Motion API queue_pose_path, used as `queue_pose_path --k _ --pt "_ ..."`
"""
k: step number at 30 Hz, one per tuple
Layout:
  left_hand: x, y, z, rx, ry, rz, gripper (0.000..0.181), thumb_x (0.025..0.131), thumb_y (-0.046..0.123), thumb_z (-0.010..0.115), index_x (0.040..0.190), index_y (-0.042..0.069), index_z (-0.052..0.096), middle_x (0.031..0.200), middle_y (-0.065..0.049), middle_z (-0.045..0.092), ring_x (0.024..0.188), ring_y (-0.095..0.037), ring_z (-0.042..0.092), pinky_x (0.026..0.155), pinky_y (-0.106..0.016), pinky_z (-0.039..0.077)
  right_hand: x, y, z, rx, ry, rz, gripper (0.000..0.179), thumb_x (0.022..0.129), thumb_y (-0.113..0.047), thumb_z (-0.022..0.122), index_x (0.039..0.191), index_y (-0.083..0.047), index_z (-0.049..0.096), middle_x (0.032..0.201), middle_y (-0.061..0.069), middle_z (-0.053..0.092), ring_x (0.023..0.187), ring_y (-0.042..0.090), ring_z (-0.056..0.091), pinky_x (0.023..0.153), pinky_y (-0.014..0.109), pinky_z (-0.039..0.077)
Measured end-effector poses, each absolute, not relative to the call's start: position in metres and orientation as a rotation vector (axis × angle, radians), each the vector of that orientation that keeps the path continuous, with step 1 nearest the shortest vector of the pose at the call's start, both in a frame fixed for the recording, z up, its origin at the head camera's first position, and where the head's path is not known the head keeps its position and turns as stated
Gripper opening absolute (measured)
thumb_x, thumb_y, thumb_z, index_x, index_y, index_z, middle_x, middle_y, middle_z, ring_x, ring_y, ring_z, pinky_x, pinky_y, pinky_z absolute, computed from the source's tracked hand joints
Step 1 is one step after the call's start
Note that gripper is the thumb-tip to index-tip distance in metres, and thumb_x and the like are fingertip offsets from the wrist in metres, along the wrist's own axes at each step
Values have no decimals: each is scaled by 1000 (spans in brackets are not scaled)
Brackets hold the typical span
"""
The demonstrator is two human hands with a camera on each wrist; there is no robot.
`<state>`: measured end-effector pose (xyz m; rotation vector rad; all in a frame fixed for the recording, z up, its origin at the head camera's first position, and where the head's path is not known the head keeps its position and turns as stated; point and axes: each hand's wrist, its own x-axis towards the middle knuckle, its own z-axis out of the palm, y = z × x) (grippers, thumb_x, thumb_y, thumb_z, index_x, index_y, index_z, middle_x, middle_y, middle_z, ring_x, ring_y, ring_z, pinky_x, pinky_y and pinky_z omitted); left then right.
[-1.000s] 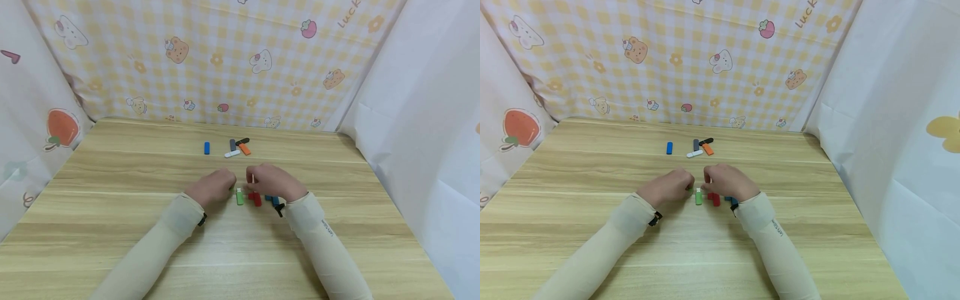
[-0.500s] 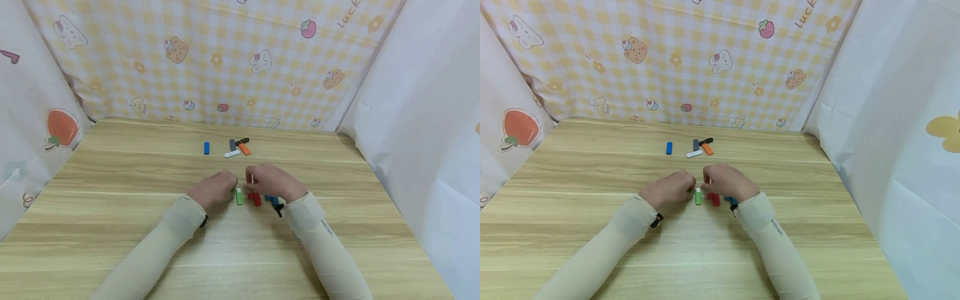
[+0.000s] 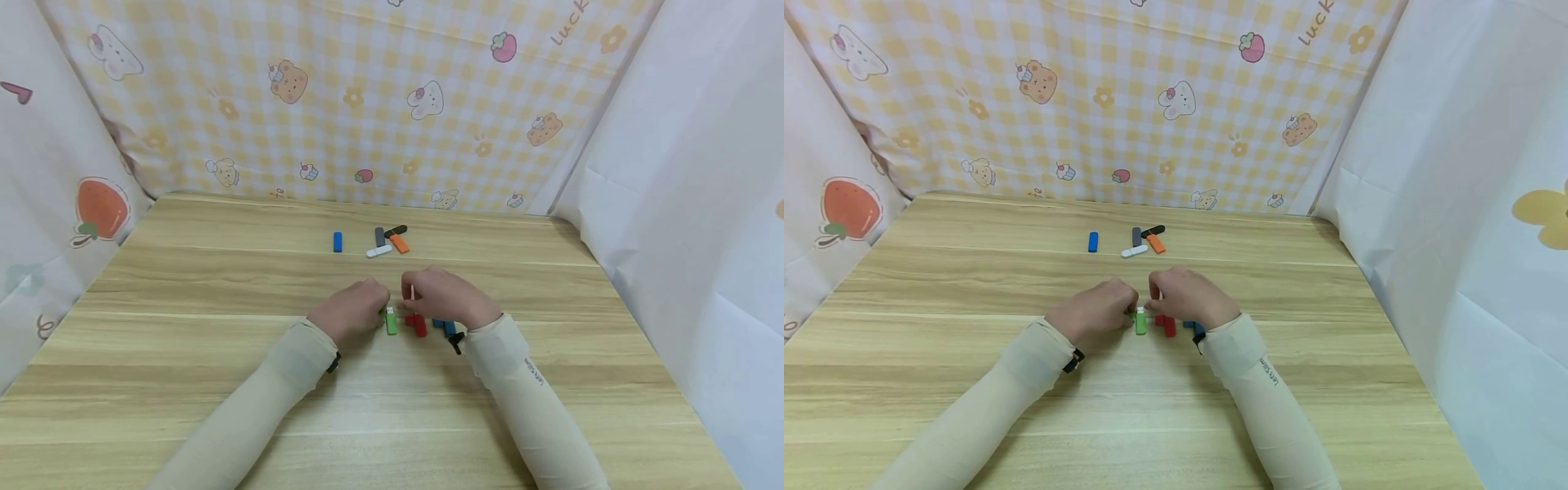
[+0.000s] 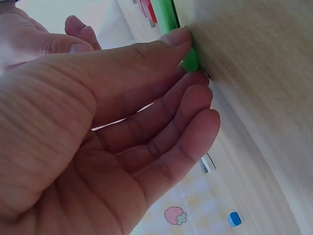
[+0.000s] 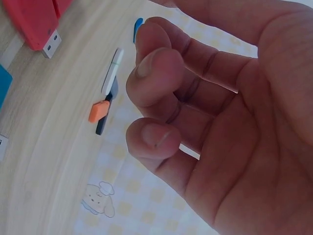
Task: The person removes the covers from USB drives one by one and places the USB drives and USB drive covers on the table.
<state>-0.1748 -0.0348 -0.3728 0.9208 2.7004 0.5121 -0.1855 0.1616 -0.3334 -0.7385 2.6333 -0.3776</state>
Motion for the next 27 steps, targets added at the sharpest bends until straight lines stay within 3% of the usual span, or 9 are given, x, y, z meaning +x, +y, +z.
queue_pose_path --k 4,8,13,17,22,27 --pt "-175 -35 -372 904 2692 514 14 95 -9 70 91 4 73 76 -1 61 69 -15 52 66 -28 47 -185 162 -332 -719 2630 -378 13 105 -22 73 110 -10 72 87 1 72 71 15 62 71 28 55" --pt "-178 -37 -369 849 2702 524 8 102 6 72 93 5 73 76 -1 60 69 -16 52 66 -28 46 -185 163 -330 -710 2629 -378 14 105 -23 73 111 -10 72 89 3 73 72 15 63 72 28 55" --pt "-185 -44 -364 811 2761 497 19 107 21 70 98 5 75 79 -2 63 71 -17 56 67 -28 48 -186 165 -330 -699 2627 -398 13 105 -23 73 111 -11 72 89 3 73 71 15 62 68 27 54" --pt "-195 -55 -359 770 2821 505 23 109 21 66 101 3 76 84 -5 67 72 -17 58 69 -29 52 -187 166 -330 -690 2629 -406 12 105 -22 73 110 -11 72 87 3 72 69 15 61 67 27 53" --pt "-205 -75 -355 684 2880 593 20 109 15 64 104 -1 76 96 -11 71 84 -22 62 79 -37 58 -187 167 -330 -687 2630 -399 11 105 -22 73 109 -11 72 85 1 71 70 15 61 68 27 53" --pt "-213 -92 -353 592 2882 688 24 111 11 58 122 -6 72 122 -20 70 114 -34 66 101 -49 59 -187 167 -329 -679 2633 -399 11 106 -22 72 109 -12 71 84 0 70 70 15 61 68 27 53"
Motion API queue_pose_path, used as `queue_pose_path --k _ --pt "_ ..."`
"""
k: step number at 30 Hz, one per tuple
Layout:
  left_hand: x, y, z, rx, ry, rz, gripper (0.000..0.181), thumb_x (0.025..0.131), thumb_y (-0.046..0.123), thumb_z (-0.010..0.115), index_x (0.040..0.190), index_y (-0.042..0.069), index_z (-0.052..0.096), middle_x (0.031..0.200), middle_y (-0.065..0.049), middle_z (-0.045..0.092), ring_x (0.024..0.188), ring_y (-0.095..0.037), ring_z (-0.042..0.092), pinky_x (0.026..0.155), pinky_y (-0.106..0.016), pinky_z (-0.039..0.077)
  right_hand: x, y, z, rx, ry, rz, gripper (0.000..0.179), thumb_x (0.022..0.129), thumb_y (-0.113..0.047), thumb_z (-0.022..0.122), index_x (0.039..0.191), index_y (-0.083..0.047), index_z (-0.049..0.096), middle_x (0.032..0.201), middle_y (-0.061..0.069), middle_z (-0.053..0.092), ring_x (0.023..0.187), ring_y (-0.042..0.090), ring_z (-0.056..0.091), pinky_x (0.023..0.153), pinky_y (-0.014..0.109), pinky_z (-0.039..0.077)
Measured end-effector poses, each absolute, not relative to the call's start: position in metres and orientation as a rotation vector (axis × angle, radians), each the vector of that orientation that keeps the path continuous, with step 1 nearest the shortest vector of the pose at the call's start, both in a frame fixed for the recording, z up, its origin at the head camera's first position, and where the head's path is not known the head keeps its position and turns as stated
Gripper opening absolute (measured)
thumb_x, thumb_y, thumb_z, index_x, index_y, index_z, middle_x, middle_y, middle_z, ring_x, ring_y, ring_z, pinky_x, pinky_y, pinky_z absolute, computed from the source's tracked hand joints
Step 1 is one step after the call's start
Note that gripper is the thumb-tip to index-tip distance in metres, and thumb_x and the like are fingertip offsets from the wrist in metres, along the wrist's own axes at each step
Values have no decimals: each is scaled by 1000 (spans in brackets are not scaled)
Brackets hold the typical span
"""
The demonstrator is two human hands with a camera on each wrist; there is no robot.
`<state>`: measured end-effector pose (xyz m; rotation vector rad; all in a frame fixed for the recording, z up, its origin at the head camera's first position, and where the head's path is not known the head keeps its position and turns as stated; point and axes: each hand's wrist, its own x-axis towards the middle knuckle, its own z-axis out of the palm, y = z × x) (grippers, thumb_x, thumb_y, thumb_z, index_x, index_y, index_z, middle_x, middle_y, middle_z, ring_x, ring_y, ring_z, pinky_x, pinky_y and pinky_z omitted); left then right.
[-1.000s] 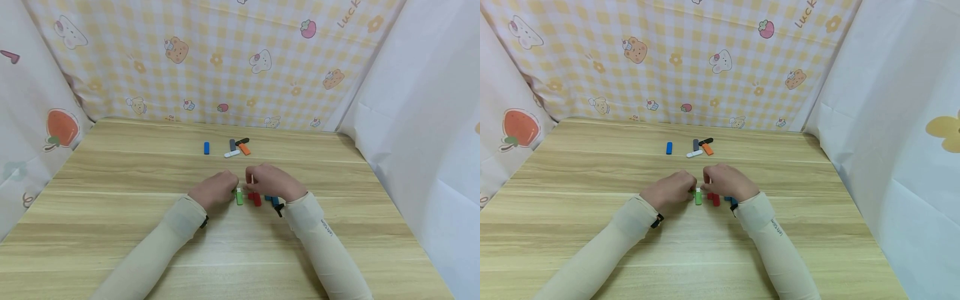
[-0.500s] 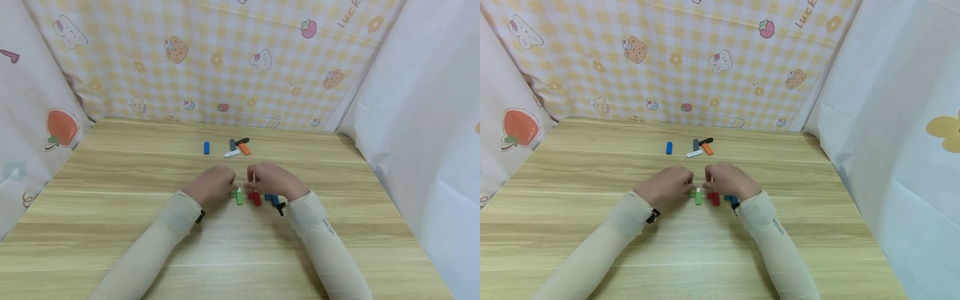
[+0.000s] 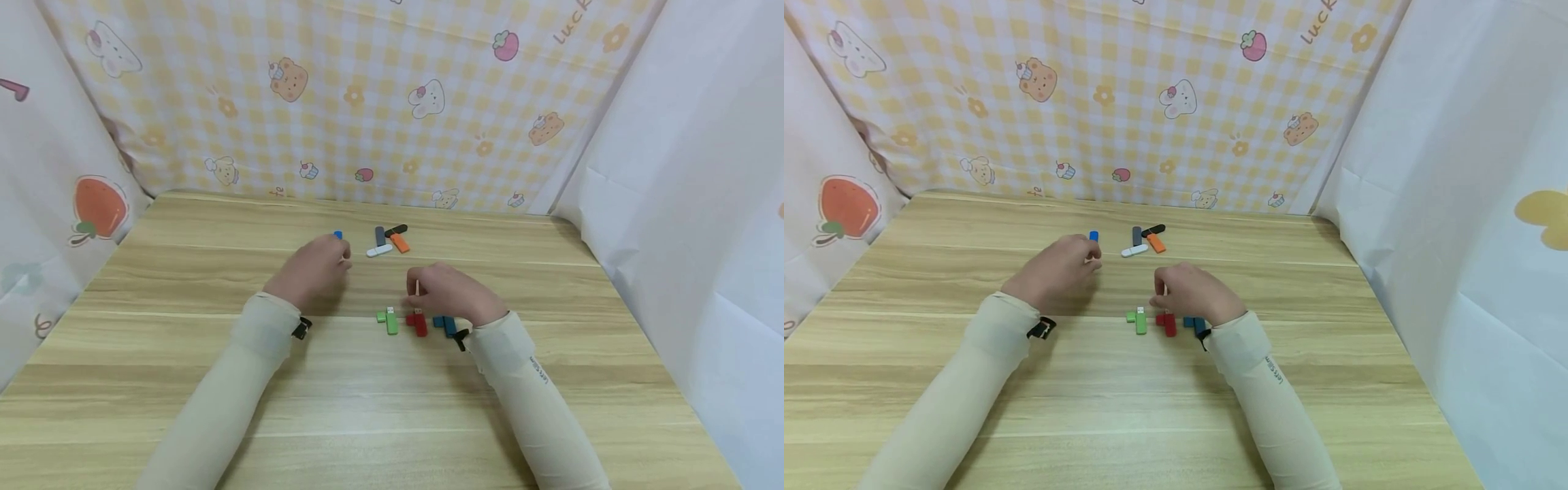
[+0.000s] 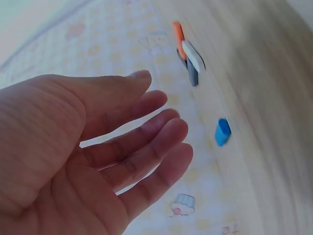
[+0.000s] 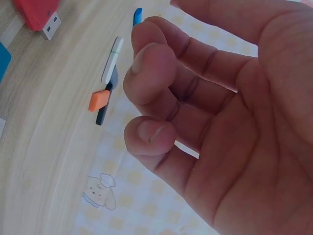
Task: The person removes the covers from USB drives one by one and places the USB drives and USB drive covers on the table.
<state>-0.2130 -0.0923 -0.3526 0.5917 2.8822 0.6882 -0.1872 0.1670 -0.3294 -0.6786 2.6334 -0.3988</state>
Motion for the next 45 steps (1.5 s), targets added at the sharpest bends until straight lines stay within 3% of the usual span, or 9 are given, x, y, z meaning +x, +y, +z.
queue_pose_path --k 5,10,17,21,25,32,36,39,45 --pt "-224 -101 -358 556 2857 717 35 111 7 53 142 -9 62 149 -27 58 144 -43 54 119 -54 48 -187 167 -329 -675 2627 -396 11 106 -23 73 108 -12 71 83 1 70 69 15 59 67 27 52" --pt "-235 -102 -367 596 2862 654 39 111 4 48 144 -13 59 154 -33 53 149 -48 48 122 -55 45 -187 168 -329 -670 2625 -399 11 106 -23 72 109 -12 71 84 3 69 70 15 58 67 28 51" --pt "-242 -103 -375 612 2854 586 34 112 4 45 134 -12 66 140 -29 63 122 -39 65 105 -49 58 -188 168 -330 -688 2626 -407 12 106 -23 72 109 -12 71 84 4 69 69 15 58 66 27 51" --pt "-244 -103 -377 589 2804 645 29 113 6 43 117 -6 70 105 -19 68 87 -27 62 78 -37 58 -189 168 -330 -707 2624 -414 13 106 -23 72 109 -11 71 85 4 70 68 15 58 66 27 51" --pt "-245 -104 -378 545 2748 694 31 116 11 39 106 0 67 78 -8 52 67 -20 51 61 -31 46 -189 169 -330 -709 2619 -422 13 106 -24 72 108 -11 71 85 4 70 69 14 58 66 27 51" --pt "-242 -109 -373 580 2779 671 35 116 12 40 129 -4 69 102 -19 69 81 -25 59 76 -39 53 -189 169 -330 -718 2621 -432 13 106 -24 72 108 -11 71 82 2 68 69 14 57 66 27 51" --pt "-239 -111 -367 558 2798 678 36 114 9 41 114 -3 75 92 -16 68 79 -24 58 75 -38 51 -189 169 -331 -719 2620 -436 14 106 -24 72 108 -11 71 81 1 67 68 14 57 66 27 51" --pt "-236 -112 -363 536 2784 699 37 113 7 42 98 -1 75 71 -8 51 65 -20 48 62 -33 43 -189 170 -331 -727 2623 -433 14 106 -24 72 108 -10 71 80 0 66 68 14 57 66 27 51" --pt "-234 -114 -360 553 2806 695 32 111 7 50 95 -2 77 68 -3 51 61 -16 45 57 -29 38 -190 170 -331 -733 2629 -435 14 106 -24 72 107 -10 71 80 0 65 68 14 56 65 27 51"
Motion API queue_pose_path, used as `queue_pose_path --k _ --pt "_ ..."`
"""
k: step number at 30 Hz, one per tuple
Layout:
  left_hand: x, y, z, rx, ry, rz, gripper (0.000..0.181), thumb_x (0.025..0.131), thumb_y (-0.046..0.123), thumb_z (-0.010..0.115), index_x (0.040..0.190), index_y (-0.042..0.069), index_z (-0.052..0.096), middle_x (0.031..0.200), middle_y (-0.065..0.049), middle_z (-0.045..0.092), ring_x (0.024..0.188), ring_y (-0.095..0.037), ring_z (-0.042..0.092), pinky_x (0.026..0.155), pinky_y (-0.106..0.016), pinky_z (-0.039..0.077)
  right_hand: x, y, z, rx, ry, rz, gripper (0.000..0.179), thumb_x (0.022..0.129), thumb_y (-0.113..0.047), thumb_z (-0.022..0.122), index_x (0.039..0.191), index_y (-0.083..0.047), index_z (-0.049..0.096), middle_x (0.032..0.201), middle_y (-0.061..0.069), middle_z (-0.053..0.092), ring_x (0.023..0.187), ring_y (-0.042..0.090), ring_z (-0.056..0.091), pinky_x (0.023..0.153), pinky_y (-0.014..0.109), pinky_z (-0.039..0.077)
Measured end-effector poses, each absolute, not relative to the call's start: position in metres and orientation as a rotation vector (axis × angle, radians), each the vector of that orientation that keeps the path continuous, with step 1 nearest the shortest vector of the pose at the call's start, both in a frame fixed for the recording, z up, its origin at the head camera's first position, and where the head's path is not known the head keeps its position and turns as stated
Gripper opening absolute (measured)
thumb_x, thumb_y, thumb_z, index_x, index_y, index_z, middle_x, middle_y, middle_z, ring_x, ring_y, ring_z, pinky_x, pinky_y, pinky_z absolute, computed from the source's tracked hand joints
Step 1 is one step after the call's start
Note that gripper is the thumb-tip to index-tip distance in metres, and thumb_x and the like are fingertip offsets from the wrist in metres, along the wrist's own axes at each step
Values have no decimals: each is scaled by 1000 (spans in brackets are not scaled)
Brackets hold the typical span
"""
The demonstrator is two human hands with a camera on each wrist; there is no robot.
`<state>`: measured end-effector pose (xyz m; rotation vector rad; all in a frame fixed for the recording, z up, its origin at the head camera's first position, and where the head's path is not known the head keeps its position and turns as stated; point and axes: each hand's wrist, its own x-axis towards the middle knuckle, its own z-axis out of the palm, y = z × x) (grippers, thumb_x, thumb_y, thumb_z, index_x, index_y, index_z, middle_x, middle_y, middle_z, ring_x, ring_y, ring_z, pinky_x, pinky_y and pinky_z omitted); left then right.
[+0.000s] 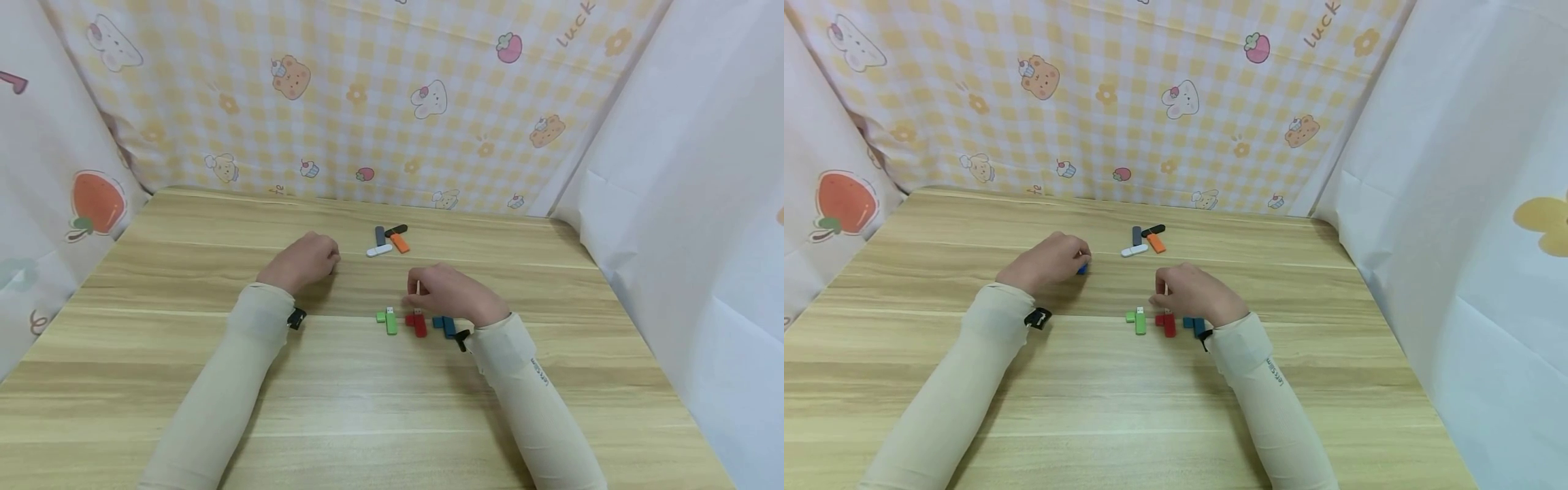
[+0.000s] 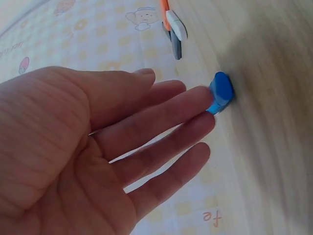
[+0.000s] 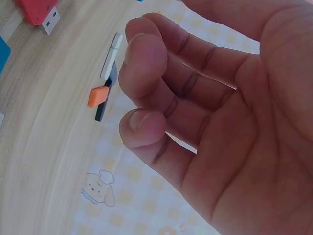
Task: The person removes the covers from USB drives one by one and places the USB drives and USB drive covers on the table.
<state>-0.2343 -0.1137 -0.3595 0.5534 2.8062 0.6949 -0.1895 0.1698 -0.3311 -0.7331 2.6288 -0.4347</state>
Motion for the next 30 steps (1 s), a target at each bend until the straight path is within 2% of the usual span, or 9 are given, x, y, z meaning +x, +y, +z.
queue_pose_path --k 5,10,13,16,21,30 --pt "-234 -112 -362 496 2849 633 27 107 6 57 82 0 66 68 -4 51 61 -17 45 57 -29 39 -189 171 -331 -732 2625 -444 14 106 -24 71 106 -10 71 78 0 64 67 14 56 64 27 50" --pt "-233 -110 -367 349 2812 592 24 104 13 64 83 4 58 74 -7 53 64 -18 50 57 -28 43 -189 171 -330 -742 2629 -438 14 106 -24 71 106 -10 71 79 0 64 67 13 56 65 27 50" --pt "-233 -107 -370 294 2797 587 28 104 12 63 78 6 54 72 -6 51 62 -18 48 56 -27 42 -189 171 -330 -745 2630 -435 14 107 -23 71 107 -9 71 79 0 65 67 13 56 65 27 50" --pt "-234 -106 -373 272 2804 578 30 107 11 58 78 5 55 73 -7 48 62 -19 47 57 -28 41 -188 171 -330 -743 2630 -437 13 107 -23 71 107 -10 71 79 1 65 67 13 56 65 27 50" --pt "-236 -108 -374 272 2820 559 24 109 9 56 88 -1 62 77 -11 53 65 -22 50 59 -30 42 -188 171 -330 -734 2627 -450 12 106 -23 71 106 -10 71 78 0 64 66 13 55 64 27 49" --pt "-231 -107 -361 298 2820 662 16 103 3 61 87 0 61 73 -9 53 61 -19 49 56 -27 40 -189 174 -330 -747 2636 -464 13 107 -24 71 106 -10 71 77 0 67 65 13 56 65 28 51"
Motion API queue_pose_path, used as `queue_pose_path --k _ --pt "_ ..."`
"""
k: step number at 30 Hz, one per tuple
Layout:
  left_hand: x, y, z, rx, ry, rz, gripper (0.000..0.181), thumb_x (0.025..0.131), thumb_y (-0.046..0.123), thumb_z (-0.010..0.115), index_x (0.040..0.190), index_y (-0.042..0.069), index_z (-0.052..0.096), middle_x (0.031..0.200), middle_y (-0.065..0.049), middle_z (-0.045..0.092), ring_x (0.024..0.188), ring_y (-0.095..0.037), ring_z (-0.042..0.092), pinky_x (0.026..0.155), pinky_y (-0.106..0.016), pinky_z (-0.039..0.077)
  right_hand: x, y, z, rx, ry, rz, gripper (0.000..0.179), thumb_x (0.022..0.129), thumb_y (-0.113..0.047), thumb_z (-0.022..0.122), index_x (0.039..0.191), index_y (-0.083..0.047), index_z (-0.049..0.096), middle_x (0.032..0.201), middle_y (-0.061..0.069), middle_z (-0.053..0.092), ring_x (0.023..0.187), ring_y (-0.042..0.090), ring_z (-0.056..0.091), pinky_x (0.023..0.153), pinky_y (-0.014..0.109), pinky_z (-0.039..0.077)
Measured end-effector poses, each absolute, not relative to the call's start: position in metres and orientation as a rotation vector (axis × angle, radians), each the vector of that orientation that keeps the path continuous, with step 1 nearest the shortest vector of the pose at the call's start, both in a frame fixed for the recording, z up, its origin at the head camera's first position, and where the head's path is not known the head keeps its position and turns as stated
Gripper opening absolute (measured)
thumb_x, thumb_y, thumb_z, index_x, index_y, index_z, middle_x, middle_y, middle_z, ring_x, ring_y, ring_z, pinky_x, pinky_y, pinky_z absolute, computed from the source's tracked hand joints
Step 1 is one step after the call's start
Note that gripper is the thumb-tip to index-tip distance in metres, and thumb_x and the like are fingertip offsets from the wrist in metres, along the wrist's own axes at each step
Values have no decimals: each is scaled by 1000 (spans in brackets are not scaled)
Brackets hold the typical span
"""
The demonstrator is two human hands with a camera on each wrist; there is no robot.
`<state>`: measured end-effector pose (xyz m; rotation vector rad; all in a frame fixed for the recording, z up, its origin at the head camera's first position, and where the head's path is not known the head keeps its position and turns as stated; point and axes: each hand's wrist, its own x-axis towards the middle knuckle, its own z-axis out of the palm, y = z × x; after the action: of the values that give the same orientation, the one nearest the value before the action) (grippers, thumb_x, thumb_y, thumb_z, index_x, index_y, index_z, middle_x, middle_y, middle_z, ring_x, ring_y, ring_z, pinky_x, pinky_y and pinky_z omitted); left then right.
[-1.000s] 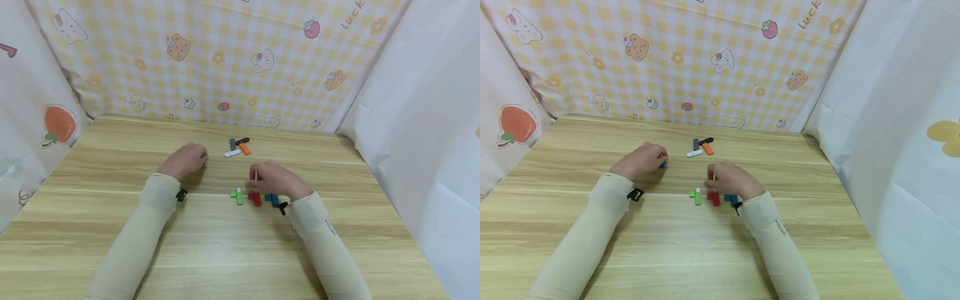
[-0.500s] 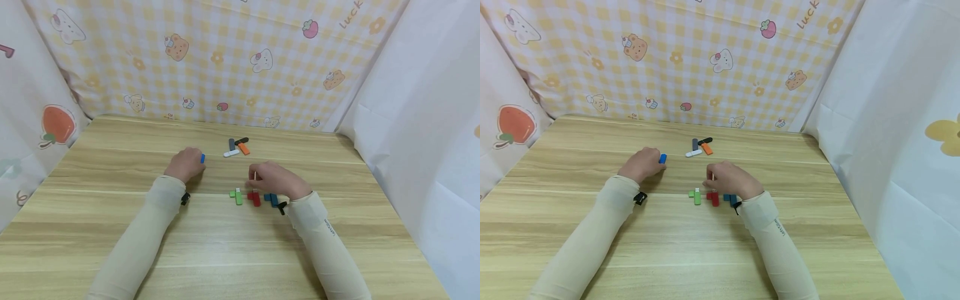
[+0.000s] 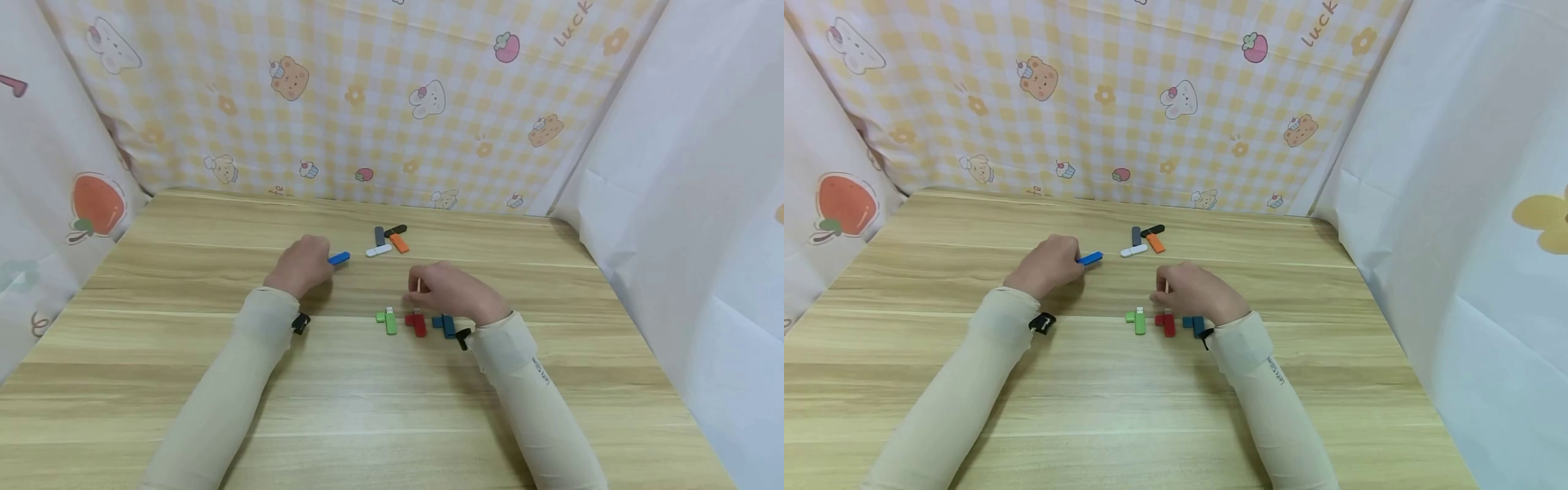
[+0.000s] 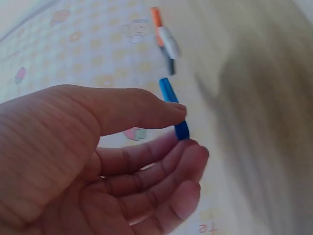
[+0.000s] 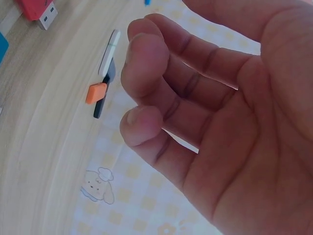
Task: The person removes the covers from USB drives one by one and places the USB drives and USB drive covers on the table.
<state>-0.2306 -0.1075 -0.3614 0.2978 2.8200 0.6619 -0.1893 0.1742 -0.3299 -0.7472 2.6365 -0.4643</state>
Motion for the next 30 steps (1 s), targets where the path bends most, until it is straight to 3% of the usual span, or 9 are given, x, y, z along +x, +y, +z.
queue_pose_path --k 4,6,10,13,17,23,30 --pt "-226 -104 -353 336 2826 735 12 103 4 64 92 -3 65 75 -10 57 63 -20 51 57 -28 42 -191 175 -329 -757 2657 -498 13 107 -23 70 107 -10 70 87 1 70 71 14 60 68 29 54" --pt "-224 -102 -349 374 2818 759 7 102 1 64 100 -4 68 85 -13 65 70 -22 56 62 -30 47 -191 175 -329 -770 2685 -516 13 107 -22 70 108 -9 71 95 2 72 78 15 63 73 30 56" --pt "-217 -96 -341 489 2796 786 16 102 0 62 114 -6 71 106 -18 74 83 -25 64 75 -33 57 -191 173 -327 -771 2753 -555 20 107 -22 70 119 -6 71 113 7 74 92 20 65 83 35 59" --pt "-212 -90 -335 591 2787 785 17 103 1 62 116 -6 71 106 -18 75 82 -24 64 73 -32 57 -190 172 -326 -766 2793 -582 30 107 -22 71 131 -5 68 127 11 72 97 22 65 87 36 60" --pt "-204 -82 -328 724 2790 801 14 103 3 66 114 -4 72 99 -14 73 77 -21 61 67 -28 52 -188 170 -324 -794 2833 -613 42 106 -25 73 143 -8 62 139 11 67 94 20 64 82 32 60" --pt "-194 -72 -321 904 2820 805 11 101 4 72 111 -2 72 95 -11 72 77 -20 61 69 -29 55 -185 166 -323 -860 2855 -662 51 102 -27 78 147 -9 59 140 9 66 89 16 63 73 29 57" --pt "-185 -66 -315 1017 2864 794 14 99 5 76 111 -1 71 95 -10 72 79 -20 62 72 -28 58 -185 162 -322 -959 2867 -701 40 99 -20 81 136 -9 68 126 6 72 96 23 67 77 29 58"
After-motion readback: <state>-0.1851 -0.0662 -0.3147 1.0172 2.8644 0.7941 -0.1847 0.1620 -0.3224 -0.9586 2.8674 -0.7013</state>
